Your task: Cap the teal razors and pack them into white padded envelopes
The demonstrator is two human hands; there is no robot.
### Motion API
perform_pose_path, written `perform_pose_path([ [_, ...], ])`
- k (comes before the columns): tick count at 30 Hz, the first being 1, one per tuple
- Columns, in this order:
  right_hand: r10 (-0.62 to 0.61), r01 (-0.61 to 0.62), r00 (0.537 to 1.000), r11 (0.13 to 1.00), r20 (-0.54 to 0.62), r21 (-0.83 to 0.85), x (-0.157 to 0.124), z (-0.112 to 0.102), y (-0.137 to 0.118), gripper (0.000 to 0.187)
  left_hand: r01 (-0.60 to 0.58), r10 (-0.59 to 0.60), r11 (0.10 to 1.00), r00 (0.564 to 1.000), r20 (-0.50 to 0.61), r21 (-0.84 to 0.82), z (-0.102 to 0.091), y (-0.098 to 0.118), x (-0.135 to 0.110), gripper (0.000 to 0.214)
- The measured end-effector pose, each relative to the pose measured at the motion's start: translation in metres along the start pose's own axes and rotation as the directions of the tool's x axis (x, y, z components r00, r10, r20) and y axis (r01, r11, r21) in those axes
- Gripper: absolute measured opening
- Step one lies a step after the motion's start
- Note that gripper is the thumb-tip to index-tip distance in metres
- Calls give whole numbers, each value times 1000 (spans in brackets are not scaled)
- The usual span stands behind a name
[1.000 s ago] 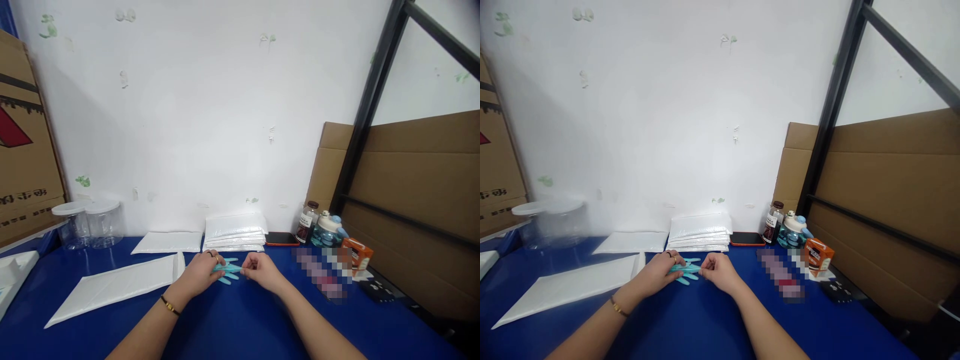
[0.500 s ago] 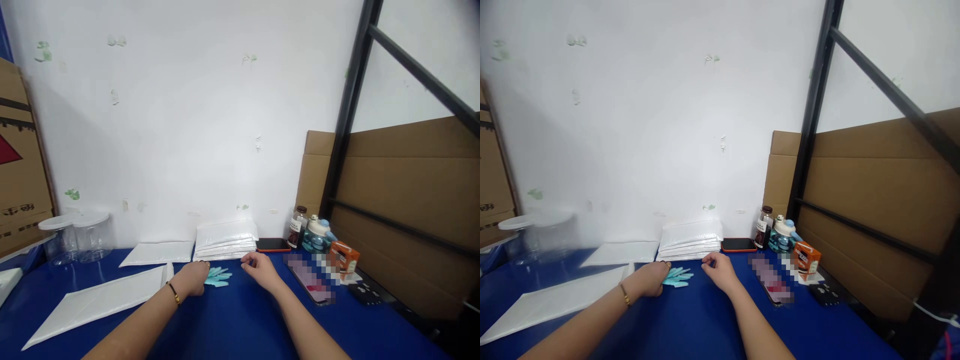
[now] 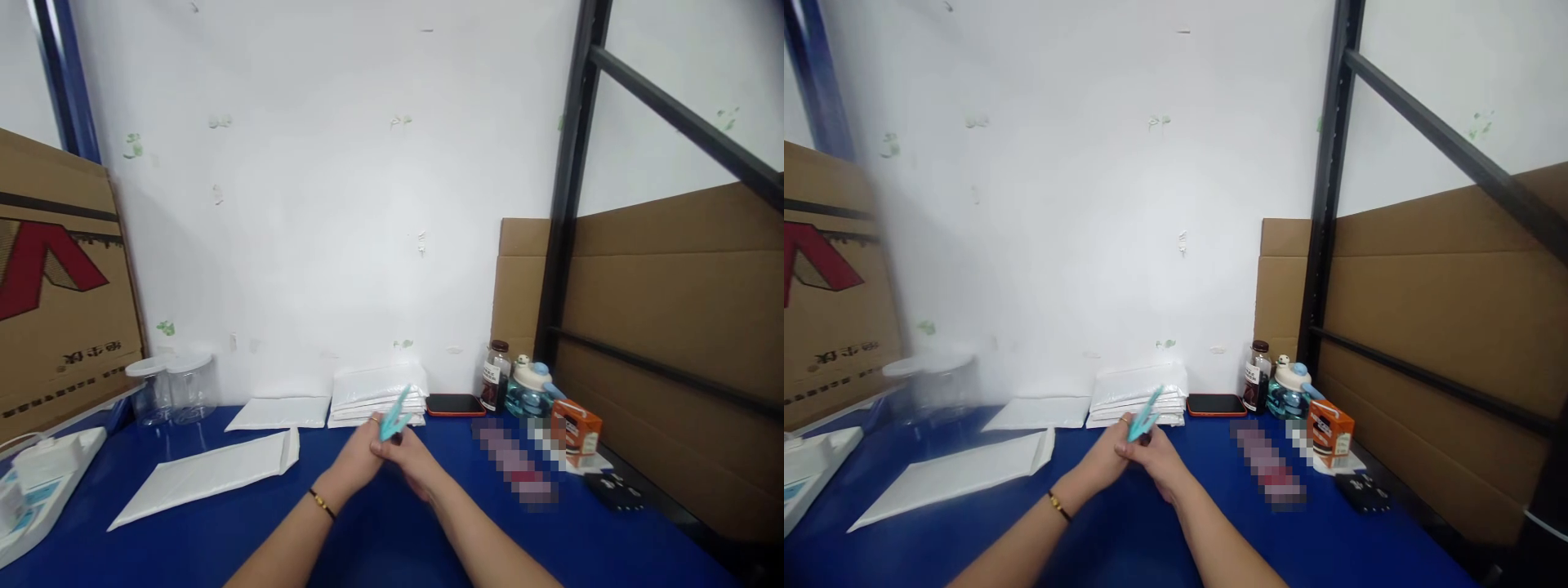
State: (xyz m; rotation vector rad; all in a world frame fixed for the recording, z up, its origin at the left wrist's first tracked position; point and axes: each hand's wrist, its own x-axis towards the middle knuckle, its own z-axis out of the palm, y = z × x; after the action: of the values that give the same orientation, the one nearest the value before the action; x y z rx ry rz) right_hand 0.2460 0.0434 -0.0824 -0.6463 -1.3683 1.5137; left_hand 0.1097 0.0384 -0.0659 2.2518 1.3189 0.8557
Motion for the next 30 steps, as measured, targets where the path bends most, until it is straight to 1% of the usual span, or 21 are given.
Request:
perform_pose_path([
  [1,-33,34,999,999,-33,26,-2,5,-4,52,-56,49,989,998,-51,-135,9,9,2,30],
  [2,-72,74,994,997,-82,22,-4,9,-9,47,-86,67,969,994,-92,-230,17,17,4,32],
  [4,-165,157,974,986,-156,-64,-8,12,-17,36,-127,88,929,988,-127,-348,28,28,6,38],
  [6,-226,200,961,967,-162,-160,-9,11,-22,31,-168,130,898,984,-119,-406,33,31,6,43],
  [8,-253,217,952,955,-173,-202,-9,8,-24,32,-171,153,899,985,-78,-403,29,27,2,56],
  [10,-285,243,933,949,-220,-200,-8,2,-25,34,-104,99,941,995,-34,-322,14,13,-9,81],
  [11,-301,257,919,947,-255,-191,-7,-1,-25,35,-47,42,966,999,-23,-253,2,4,-16,95],
  [12,-311,267,905,946,-290,-183,-6,-6,-26,35,18,-26,986,999,-43,-166,-14,-7,-24,105],
  [13,-316,272,892,946,-323,-176,-4,-11,-27,34,59,-63,996,996,-57,-71,-31,-20,-33,112],
  [14,-318,273,882,947,-347,-172,-3,-16,-28,34,101,-99,995,992,-73,26,-51,-34,-42,118],
  [15,-319,274,875,946,-363,-171,-1,-21,-28,33,148,-142,982,988,-58,115,-72,-49,-51,121],
  [16,-323,275,871,945,-369,-177,1,-25,-27,32,232,-229,952,973,-41,198,-92,-64,-60,125],
  [18,-317,259,881,944,-351,-203,4,-29,-21,33,376,-399,858,917,-6,349,-126,-93,-77,127],
  [20,-266,195,911,951,-315,-239,6,-29,-12,36,454,-514,774,858,18,441,-149,-117,-90,128],
  [22,-214,139,937,953,-275,-268,8,-27,-2,36,463,-543,752,838,43,470,-160,-132,-99,124],
  [23,-210,137,942,953,-263,-271,9,-25,2,35,456,-541,756,840,54,470,-162,-137,-102,121],
  [25,-229,158,938,951,-261,-267,9,-23,8,33,436,-522,771,850,68,464,-163,-139,-103,117],
  [26,-221,151,940,952,-258,-266,8,-22,10,33,426,-514,776,855,74,464,-163,-137,-103,115],
  [28,-155,86,958,959,-242,-271,6,-23,12,36,420,-512,775,855,80,472,-163,-129,-101,110],
  [30,-96,29,968,962,-234,-273,4,-22,10,40,414,-509,773,857,82,481,-163,-117,-99,96],
])
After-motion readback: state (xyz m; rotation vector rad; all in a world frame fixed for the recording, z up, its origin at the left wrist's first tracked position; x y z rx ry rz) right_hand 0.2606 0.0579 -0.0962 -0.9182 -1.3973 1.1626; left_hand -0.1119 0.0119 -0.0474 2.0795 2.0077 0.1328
